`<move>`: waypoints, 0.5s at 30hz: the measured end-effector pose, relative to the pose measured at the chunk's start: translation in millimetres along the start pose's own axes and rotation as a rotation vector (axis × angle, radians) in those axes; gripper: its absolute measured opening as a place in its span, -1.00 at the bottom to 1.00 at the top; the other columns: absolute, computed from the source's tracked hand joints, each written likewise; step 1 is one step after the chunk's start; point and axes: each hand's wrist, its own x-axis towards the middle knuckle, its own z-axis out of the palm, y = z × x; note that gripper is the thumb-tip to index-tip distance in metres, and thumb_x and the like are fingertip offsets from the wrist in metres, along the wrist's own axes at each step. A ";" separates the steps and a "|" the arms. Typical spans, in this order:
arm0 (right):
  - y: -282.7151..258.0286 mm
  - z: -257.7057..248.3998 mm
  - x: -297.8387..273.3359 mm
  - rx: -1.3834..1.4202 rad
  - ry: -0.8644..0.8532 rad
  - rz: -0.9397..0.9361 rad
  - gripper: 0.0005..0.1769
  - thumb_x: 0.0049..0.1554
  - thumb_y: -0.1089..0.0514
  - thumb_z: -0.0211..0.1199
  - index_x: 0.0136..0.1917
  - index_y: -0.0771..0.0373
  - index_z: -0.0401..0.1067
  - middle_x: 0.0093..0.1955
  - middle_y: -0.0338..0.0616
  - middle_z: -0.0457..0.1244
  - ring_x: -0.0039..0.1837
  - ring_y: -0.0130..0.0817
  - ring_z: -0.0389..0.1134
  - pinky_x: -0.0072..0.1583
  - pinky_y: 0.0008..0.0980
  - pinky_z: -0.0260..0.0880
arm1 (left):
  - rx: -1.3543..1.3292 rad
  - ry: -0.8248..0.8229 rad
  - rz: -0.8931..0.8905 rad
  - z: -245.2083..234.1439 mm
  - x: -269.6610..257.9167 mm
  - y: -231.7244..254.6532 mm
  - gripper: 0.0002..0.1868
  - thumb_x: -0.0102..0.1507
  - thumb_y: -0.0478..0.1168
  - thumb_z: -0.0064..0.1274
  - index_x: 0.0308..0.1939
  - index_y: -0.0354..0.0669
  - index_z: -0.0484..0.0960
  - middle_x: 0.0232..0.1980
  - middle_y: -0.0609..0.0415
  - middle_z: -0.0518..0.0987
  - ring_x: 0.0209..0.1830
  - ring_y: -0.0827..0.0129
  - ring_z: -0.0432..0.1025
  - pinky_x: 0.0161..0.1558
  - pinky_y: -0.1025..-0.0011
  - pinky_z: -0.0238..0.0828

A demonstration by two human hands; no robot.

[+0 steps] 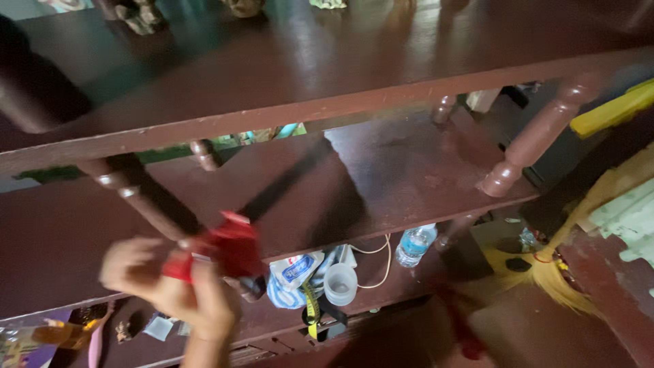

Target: The person organizes items on a shelf by wiping the surface with a red cloth, moving various small objects like figurines and toiletries, and sorting through a paper bag to place its contents like papers and small packages onto the shelf.

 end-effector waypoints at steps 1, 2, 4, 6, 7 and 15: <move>4.7 30.6 -13.7 0.038 -0.112 0.015 -0.65 0.28 0.21 0.15 0.28 0.34 0.54 -0.03 0.04 0.38 -0.10 -0.25 0.37 -0.05 -0.28 0.36 | 0.006 -0.050 0.013 -2.1 -8.0 8.8 -0.90 0.20 -0.28 0.10 -0.25 -0.22 0.59 0.26 0.10 0.22 0.30 0.22 0.13 0.34 0.24 0.04; 6.8 64.2 -26.7 0.085 -0.241 0.035 -0.64 0.28 0.21 0.15 0.28 0.35 0.54 -0.04 0.04 0.38 -0.11 -0.27 0.36 -0.06 -0.30 0.35 | -0.045 -0.140 0.029 -1.7 -17.6 17.4 -0.87 0.20 -0.24 0.11 -0.22 -0.21 0.59 0.29 0.03 0.21 0.30 0.16 0.10 0.38 0.22 0.01; -1.8 123.4 -51.8 0.179 -0.496 0.104 -0.64 0.28 0.21 0.15 0.28 0.36 0.55 -0.06 0.02 0.38 -0.13 -0.32 0.35 -0.08 -0.33 0.34 | -0.098 -0.287 -0.008 -7.0 -30.4 23.4 -0.89 0.13 -0.29 0.11 -0.32 -0.27 0.61 0.09 0.01 0.41 0.17 0.13 0.22 0.29 0.19 0.10; -15.8 153.0 -62.8 0.335 -0.664 0.180 -0.63 0.28 0.22 0.15 0.28 0.38 0.56 -0.09 0.00 0.37 -0.14 -0.36 0.33 -0.10 -0.36 0.33 | -0.210 -0.341 -0.242 -12.6 -43.8 22.0 -0.92 0.22 -0.33 0.09 -0.30 -0.31 0.62 0.02 0.02 0.46 0.01 0.25 0.32 0.12 0.35 0.24; -26.3 156.9 -62.2 0.440 -0.726 0.217 -0.63 0.28 0.22 0.15 0.28 0.38 0.56 -0.10 -0.01 0.37 -0.15 -0.38 0.32 -0.11 -0.37 0.32 | -0.264 -0.363 -0.355 -16.4 -48.7 19.0 -0.92 0.26 -0.36 0.09 -0.29 -0.33 0.63 -0.02 0.03 0.49 -0.07 0.32 0.37 0.03 0.42 0.30; -174.3 98.0 -61.4 0.462 -0.851 0.065 -0.54 0.16 0.16 0.10 0.28 0.30 0.53 0.10 -0.11 0.48 0.08 -0.40 0.48 0.13 -0.42 0.44 | -0.192 -0.428 -0.881 -20.3 -34.3 -1.2 -0.82 0.24 -0.28 0.08 -0.24 -0.39 0.68 -0.17 -0.03 0.51 -0.25 0.28 0.47 -0.15 0.36 0.41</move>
